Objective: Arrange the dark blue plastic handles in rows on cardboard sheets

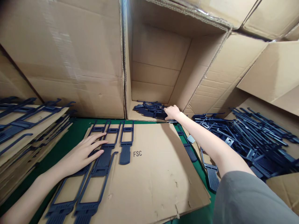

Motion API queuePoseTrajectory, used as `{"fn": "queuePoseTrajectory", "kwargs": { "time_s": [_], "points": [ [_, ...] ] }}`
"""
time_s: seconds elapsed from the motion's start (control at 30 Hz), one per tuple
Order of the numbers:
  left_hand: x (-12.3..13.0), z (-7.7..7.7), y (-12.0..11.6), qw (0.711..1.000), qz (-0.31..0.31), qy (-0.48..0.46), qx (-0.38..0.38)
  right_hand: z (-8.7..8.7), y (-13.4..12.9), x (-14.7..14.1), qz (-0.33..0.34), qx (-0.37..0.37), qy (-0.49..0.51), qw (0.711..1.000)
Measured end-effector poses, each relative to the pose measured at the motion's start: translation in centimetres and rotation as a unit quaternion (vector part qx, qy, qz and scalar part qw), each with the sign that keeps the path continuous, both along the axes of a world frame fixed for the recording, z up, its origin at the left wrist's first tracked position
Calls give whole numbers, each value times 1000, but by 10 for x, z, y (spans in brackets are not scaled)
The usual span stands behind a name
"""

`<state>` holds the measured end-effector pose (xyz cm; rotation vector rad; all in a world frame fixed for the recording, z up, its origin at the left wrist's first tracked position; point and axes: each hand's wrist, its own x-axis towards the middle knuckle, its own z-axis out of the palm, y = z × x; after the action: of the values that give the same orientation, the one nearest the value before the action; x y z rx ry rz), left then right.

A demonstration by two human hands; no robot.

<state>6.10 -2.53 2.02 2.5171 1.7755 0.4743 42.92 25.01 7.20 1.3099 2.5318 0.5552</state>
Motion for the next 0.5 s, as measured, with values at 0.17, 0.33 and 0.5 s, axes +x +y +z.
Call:
{"fn": "queuePoseTrajectory", "kwargs": {
  "time_s": [0.17, 0.33, 0.5],
  "points": [
    [1, 2, 0, 1000, 4, 0, 2, -15, -4, 21, -53, -8, 5, 999],
    [0, 2, 1, 1000, 4, 0, 4, -21, 0, -9, -43, -21, 29, 998],
    [-2, 2, 2, 1000, 0, 10, -1, -12, 1, -31, -9, -34, 76, 996]
  ]
}}
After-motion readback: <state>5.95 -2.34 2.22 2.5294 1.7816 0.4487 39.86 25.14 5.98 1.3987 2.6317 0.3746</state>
